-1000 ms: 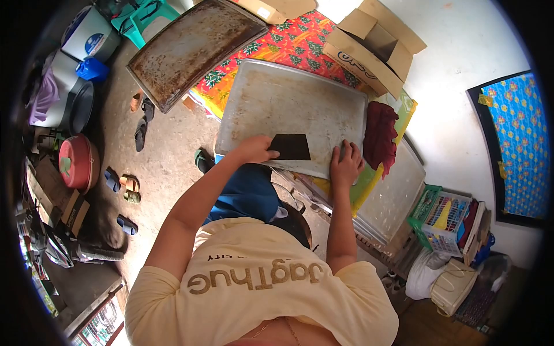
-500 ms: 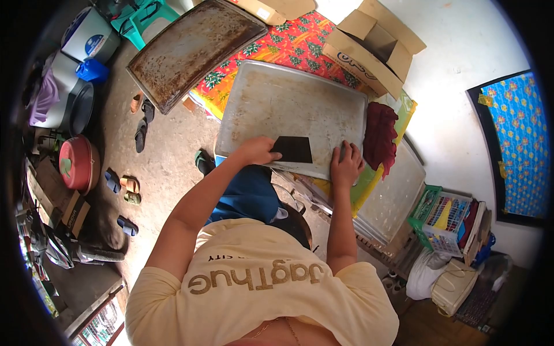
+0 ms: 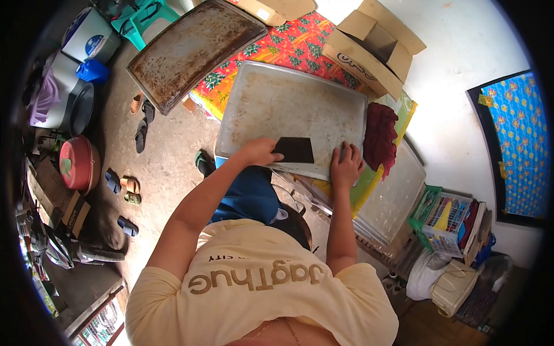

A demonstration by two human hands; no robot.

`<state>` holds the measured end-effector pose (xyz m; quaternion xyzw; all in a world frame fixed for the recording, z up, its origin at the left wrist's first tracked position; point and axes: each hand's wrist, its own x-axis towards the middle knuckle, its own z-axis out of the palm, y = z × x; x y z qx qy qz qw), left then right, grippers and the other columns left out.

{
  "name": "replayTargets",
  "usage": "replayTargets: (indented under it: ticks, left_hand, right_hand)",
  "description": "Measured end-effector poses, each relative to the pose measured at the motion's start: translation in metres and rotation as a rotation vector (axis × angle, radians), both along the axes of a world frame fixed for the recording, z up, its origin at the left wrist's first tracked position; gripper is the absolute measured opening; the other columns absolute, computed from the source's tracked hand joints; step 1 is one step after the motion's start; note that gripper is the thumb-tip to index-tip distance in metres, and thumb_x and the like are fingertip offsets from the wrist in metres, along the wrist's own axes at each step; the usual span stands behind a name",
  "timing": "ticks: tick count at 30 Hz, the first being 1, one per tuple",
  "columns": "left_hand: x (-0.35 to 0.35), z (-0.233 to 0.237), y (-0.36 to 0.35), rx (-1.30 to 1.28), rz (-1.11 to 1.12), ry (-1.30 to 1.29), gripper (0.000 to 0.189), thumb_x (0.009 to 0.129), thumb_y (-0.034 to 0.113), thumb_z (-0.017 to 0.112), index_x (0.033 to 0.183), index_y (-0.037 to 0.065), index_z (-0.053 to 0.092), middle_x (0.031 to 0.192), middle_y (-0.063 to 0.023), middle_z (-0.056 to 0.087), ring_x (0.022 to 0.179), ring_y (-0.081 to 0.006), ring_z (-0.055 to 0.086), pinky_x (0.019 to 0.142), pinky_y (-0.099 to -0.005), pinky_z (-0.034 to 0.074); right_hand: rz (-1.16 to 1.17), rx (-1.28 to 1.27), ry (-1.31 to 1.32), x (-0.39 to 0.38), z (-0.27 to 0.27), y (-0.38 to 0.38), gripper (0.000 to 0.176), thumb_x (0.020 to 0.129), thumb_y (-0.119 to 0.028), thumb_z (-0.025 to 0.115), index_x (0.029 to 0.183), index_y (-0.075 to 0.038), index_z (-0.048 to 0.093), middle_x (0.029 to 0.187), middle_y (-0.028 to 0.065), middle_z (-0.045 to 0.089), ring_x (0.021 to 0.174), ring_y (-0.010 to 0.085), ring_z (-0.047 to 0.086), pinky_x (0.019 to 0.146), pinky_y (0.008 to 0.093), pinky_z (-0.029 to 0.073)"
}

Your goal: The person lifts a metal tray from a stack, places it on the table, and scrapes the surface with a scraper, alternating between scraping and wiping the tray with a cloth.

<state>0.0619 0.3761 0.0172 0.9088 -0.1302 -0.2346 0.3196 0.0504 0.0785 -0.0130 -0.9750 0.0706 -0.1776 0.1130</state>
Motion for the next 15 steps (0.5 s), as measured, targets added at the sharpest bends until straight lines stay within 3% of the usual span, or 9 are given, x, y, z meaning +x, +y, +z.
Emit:
replayTargets:
  ticks: [9,12,15]
  left_hand:
    - [0.006,-0.023,0.054,-0.315,0.181,0.108,0.034,0.086,0.027,0.073,0.109,0.002,0.068,0.094,-0.0186,0.072,0.088,-0.0312,0.069,0.080,-0.0385,0.050]
    - [0.004,-0.038,0.059,-0.217,0.104,0.080,0.038,0.082,0.035,0.074,0.097,0.000,0.068,0.095,-0.0220,0.069,0.093,-0.0391,0.066,0.080,-0.0462,0.050]
    - [-0.006,-0.033,0.054,-0.188,0.106,-0.011,0.036,0.081,0.033,0.075,0.092,0.000,0.067,0.091,-0.0209,0.069,0.089,-0.0394,0.065,0.077,-0.0461,0.049]
  right_hand:
    - [0.006,-0.003,-0.011,0.000,-0.001,0.000,0.040,0.094,-0.041,0.059,0.127,-0.019,0.064,0.135,0.0077,0.057,0.128,0.0256,0.051,0.111,0.0478,0.029]
    - [0.012,0.004,-0.010,0.000,0.000,0.000,0.040,0.095,-0.041,0.058,0.128,-0.019,0.064,0.136,0.0075,0.057,0.129,0.0259,0.051,0.111,0.0480,0.029]
    - [0.017,0.022,-0.005,-0.002,0.004,0.001,0.040,0.095,-0.041,0.058,0.128,-0.019,0.063,0.136,0.0071,0.057,0.129,0.0261,0.051,0.111,0.0482,0.029]
